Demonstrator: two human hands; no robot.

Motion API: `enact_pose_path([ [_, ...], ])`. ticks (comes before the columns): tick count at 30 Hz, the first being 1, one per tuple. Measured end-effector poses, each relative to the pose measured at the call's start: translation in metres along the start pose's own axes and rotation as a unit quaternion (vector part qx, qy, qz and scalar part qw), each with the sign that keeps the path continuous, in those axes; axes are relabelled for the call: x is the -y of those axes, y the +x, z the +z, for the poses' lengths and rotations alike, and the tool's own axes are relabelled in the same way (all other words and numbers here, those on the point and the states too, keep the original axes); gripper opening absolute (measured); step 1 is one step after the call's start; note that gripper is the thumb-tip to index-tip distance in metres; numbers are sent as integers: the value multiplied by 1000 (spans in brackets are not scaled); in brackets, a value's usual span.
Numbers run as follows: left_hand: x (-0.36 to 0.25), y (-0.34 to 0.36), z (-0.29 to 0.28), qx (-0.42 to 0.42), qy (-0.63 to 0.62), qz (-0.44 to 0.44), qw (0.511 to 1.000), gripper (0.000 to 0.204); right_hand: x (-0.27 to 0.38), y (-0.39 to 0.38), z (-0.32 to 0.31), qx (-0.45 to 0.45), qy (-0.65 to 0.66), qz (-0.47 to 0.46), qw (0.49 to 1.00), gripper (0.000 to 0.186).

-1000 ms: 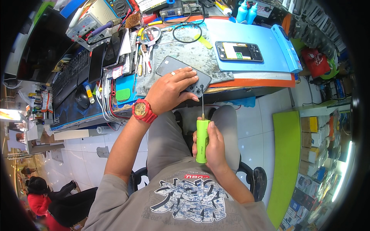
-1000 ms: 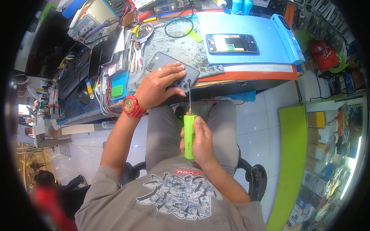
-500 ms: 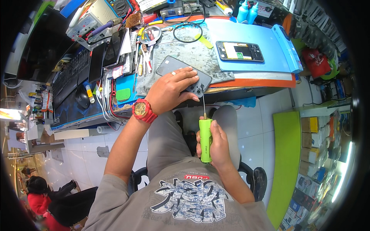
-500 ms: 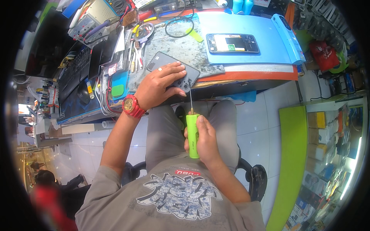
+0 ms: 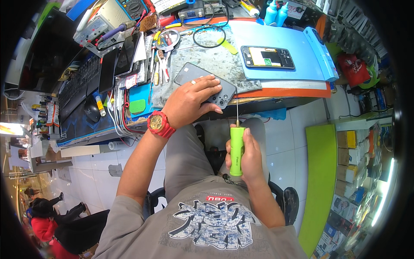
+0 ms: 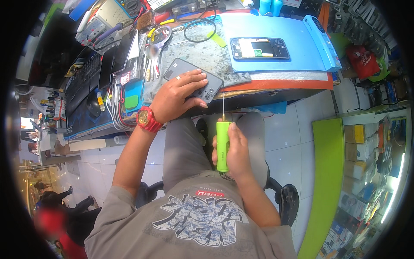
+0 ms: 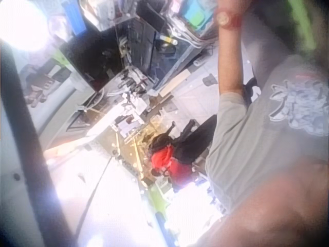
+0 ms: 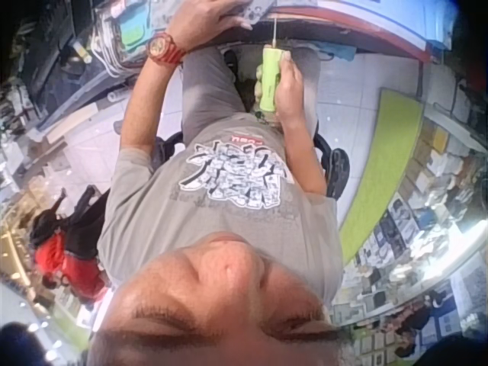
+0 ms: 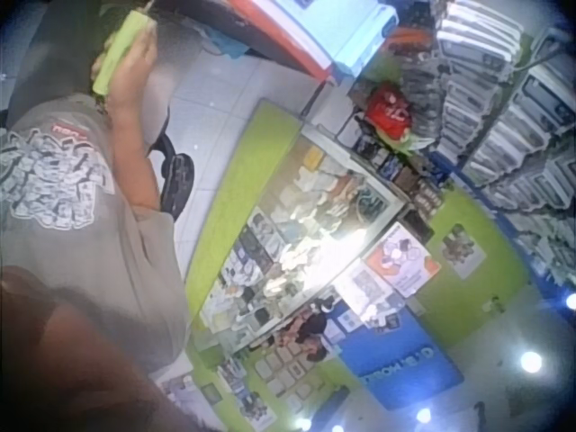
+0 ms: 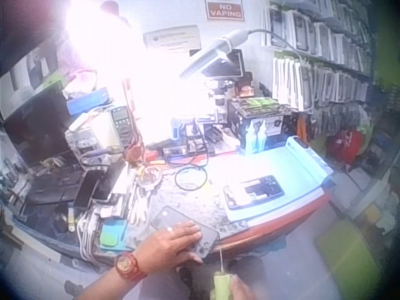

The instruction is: The person pries the back panel of a mobile phone open using a small green tool.

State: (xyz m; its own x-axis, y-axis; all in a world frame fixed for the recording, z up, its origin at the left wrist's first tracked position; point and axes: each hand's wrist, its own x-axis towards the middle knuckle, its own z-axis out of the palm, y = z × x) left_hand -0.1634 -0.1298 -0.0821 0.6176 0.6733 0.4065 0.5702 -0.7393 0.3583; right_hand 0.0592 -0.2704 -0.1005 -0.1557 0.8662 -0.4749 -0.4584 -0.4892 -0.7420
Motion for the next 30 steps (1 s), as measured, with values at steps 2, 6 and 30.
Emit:
enact_pose_path([
  [2,-1,0,-2,1,0,3,1000,56,2,1,-10,7,-44,-19,999,62],
  [6,-10,3,-7,13,-12,-6,1000,60,2,-13,-23,17,-123,-48,991,59],
  [30,-3,1,-5,8,-3,12,1000,60,24,-21,-16,38,-167,65,983,55],
])
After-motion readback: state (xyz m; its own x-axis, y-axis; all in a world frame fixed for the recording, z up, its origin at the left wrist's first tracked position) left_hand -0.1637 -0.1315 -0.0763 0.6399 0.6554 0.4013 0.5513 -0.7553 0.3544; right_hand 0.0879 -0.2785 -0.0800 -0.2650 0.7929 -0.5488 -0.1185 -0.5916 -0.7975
